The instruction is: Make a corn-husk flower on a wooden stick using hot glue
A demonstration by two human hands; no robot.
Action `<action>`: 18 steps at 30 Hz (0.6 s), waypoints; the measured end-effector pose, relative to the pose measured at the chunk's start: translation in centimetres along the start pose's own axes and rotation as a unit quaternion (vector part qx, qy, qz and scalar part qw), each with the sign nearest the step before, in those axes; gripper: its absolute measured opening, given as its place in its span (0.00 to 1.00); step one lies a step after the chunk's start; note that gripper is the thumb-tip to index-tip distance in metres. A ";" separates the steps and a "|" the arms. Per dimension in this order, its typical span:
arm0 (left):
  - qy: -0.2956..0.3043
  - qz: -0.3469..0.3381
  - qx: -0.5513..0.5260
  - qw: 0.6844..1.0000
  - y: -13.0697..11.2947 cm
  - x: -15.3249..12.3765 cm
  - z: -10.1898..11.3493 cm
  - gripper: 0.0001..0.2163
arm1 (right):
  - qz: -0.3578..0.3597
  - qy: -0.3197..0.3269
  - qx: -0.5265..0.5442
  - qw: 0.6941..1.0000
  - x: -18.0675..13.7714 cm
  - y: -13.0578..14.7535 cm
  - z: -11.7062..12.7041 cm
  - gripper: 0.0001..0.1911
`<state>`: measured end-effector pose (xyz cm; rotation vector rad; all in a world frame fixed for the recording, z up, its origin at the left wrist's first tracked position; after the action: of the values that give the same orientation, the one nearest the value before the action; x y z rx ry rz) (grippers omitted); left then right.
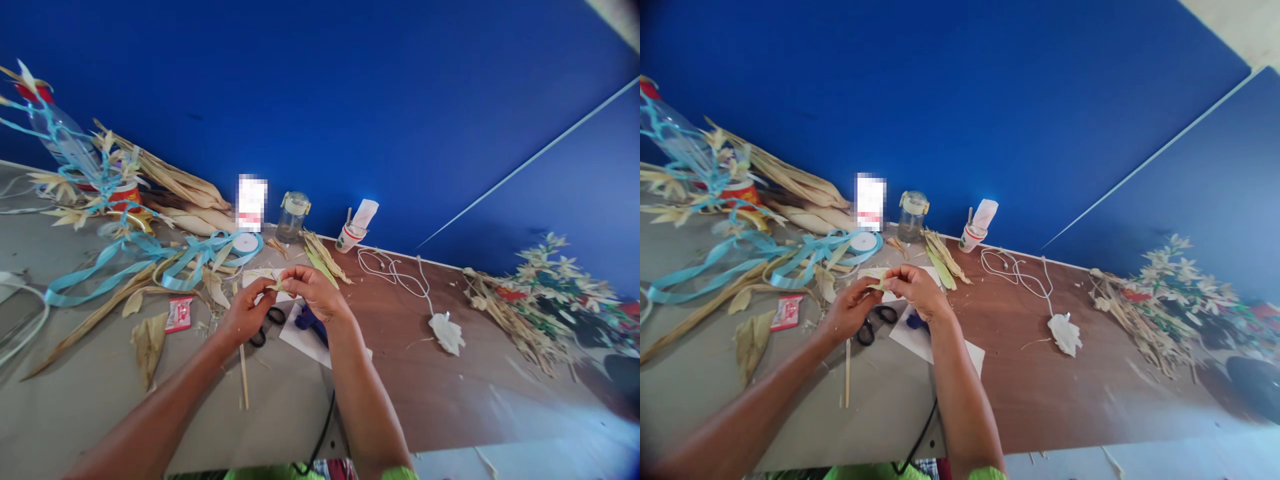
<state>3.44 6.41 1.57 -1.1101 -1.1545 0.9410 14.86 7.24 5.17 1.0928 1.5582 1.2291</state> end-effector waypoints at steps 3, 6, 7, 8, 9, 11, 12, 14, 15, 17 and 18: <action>0.029 0.010 -0.042 0.999 -0.2 -0.1 -0.6 0.04 | 0.004 -0.002 -0.008 1.000 0.0 0.1 0.1 0.06; 0.050 0.027 -0.060 0.997 -0.4 -0.1 -0.8 0.05 | -0.019 -0.001 0.008 1.000 -0.1 -0.2 0.2 0.09; 0.060 0.035 -0.065 0.996 -0.5 -0.1 -0.9 0.05 | -0.026 0.002 0.013 1.000 -0.1 -0.3 0.1 0.09; 0.070 0.043 -0.069 0.994 -0.6 -0.2 -1.0 0.06 | -0.031 0.007 0.017 0.999 -0.2 -0.4 0.1 0.10; 0.083 0.051 -0.071 0.993 -0.6 -0.3 -1.2 0.06 | -0.035 0.013 0.018 0.999 -0.2 -0.4 0.0 0.10; 0.112 0.065 -0.070 0.989 -0.7 -0.5 -1.5 0.06 | -0.038 0.026 0.014 0.999 -0.2 -0.4 -0.3 0.09; 0.125 0.069 -0.073 0.987 -0.7 -0.6 -1.7 0.06 | -0.038 0.030 0.009 0.999 -0.2 -0.4 -0.4 0.08; 0.146 0.066 -0.094 0.983 -0.9 -0.9 -2.0 0.05 | -0.032 0.032 -0.005 0.999 -0.3 -0.3 -0.4 0.07; 0.153 0.061 -0.109 0.980 -1.0 -0.9 -2.2 0.04 | -0.028 0.030 -0.014 0.999 -0.3 -0.1 -0.4 0.06; 0.153 0.056 -0.147 0.976 -1.1 -1.0 -2.3 0.05 | -0.020 0.027 -0.033 0.999 -0.4 0.1 -0.5 0.05; 0.146 0.059 -0.165 0.974 -1.0 -1.0 -2.3 0.05 | -0.017 0.027 -0.041 0.999 -0.5 0.3 -0.5 0.05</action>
<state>5.52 4.83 2.24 -1.5448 -1.0302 0.6580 14.54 6.69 5.57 0.9845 1.5473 1.2963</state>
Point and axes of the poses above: each hand's wrist, its own x-axis towards the middle knuckle, its own z-axis out of the back of the hand, y = z × x, the point moved 9 cm from there along x, towards the middle knuckle
